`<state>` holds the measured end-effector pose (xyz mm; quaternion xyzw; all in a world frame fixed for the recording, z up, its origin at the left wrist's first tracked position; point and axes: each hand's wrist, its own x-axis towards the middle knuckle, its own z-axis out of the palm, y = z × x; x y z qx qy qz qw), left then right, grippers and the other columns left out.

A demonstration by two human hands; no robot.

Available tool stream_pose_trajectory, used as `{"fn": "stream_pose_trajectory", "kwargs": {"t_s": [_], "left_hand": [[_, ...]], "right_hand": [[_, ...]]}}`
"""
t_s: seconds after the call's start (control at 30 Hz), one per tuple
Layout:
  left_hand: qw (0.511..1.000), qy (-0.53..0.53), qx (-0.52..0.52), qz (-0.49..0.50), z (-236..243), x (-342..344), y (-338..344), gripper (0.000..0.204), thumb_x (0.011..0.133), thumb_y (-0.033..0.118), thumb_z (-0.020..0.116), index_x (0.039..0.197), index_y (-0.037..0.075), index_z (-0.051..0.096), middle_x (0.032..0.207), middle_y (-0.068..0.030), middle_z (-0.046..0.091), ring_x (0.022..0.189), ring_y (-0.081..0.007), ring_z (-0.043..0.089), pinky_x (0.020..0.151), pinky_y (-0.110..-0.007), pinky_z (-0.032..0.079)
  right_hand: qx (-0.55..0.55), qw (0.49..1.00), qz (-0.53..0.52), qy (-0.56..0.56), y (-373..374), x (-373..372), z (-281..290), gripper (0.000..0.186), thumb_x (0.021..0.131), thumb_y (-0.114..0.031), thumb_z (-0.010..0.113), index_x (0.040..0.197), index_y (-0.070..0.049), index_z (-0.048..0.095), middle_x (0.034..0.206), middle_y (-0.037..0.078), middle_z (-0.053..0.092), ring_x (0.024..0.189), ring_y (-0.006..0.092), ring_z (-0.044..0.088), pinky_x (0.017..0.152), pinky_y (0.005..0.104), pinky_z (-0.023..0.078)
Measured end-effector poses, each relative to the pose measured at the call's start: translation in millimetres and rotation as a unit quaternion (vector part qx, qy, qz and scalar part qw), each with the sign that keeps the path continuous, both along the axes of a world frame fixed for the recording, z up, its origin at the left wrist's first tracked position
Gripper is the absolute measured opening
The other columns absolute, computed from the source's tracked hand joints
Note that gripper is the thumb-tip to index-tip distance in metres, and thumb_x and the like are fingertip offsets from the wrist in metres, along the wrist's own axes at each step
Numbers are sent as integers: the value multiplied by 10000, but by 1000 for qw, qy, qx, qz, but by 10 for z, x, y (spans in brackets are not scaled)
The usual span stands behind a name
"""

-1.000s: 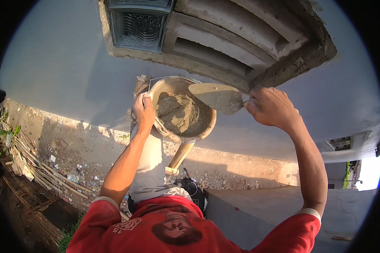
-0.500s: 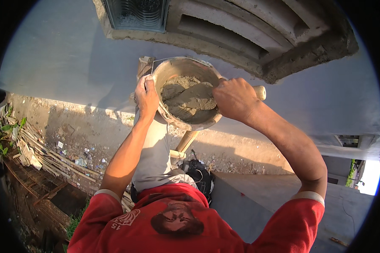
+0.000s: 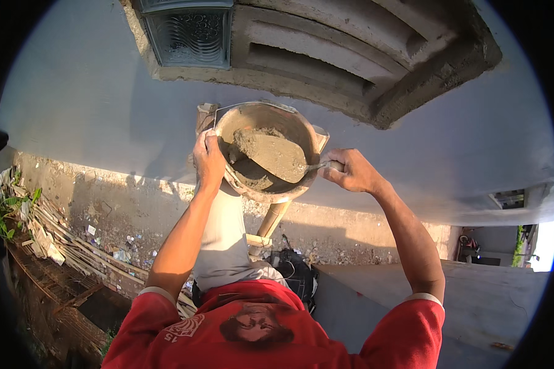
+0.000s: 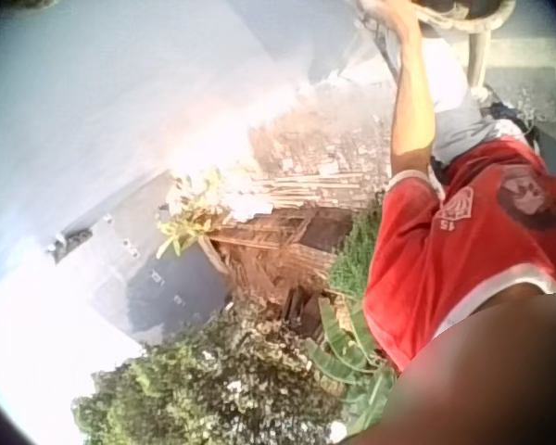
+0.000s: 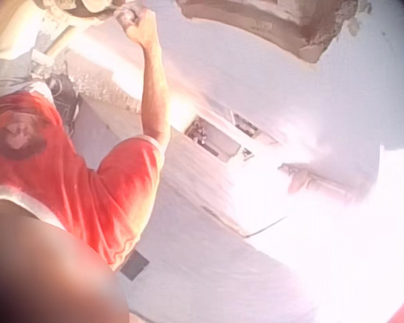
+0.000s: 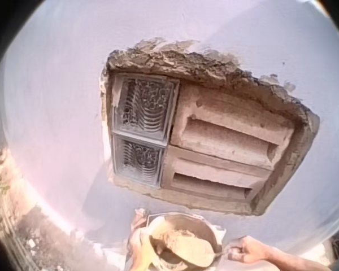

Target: The person scoops cement from a bucket with a trowel and applies it around a wall vent, smoothing the edges repeatedly. The person works on the perimeter of the vent, adding and leveling cement to create a finished border.

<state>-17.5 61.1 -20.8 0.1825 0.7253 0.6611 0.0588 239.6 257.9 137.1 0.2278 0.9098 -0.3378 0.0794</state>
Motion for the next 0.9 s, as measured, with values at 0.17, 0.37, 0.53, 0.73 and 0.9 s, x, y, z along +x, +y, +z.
{"fn": "stream_pose_trajectory", "kwargs": {"t_s": [0.17, 0.37, 0.53, 0.73, 0.9], "left_hand": [[999, 21, 38, -8, -55, 6, 15, 356, 1076, 247, 478, 1050, -57, 661, 910, -203, 681, 843, -347, 641, 805, -463, 480], [998, 42, -43, -5, -263, -57, 0, 366, 1072, 243, 449, 1090, -59, 655, 978, -266, 672, 936, -457, 637, 857, -516, 475], [999, 35, 28, -7, -302, -39, 37, 374, 1069, 263, 470, 1094, -59, 657, 999, -303, 667, 958, -504, 618, 888, -532, 462], [1000, 17, 11, 12, -191, -10, 23, 378, 1068, 282, 486, 1045, -48, 668, 943, -246, 676, 922, -419, 644, 856, -495, 467], [997, 4, 64, -35, -377, -81, 31, 374, 1060, 283, 479, 1040, -37, 672, 889, -169, 650, 839, -289, 614, 814, -426, 478]], "right_hand": [[230, 973, 13, -18, -18, -2, 138, 366, 947, -366, 737, 957, -11, 648, 851, 198, 677, 811, 447, 656, 739, 515, 511], [217, 976, 5, 3, -134, 16, 1294, 323, 909, -311, 780, 999, -24, 662, 839, 200, 673, 850, 421, 670, 754, 509, 512], [349, 935, 24, 65, -362, 50, 2198, 278, 890, -242, 809, 1020, -12, 721, 890, 143, 671, 806, 340, 677, 718, 458, 533], [445, 892, -16, 76, -712, 22, 2770, 235, 855, -182, 847, 1022, -37, 768, 872, 86, 657, 727, 270, 659, 659, 406, 540], [338, 930, 89, 115, -993, 74, 2991, 250, 865, -236, 853, 1021, -54, 784, 830, 87, 693, 724, 278, 675, 651, 409, 517]]}}
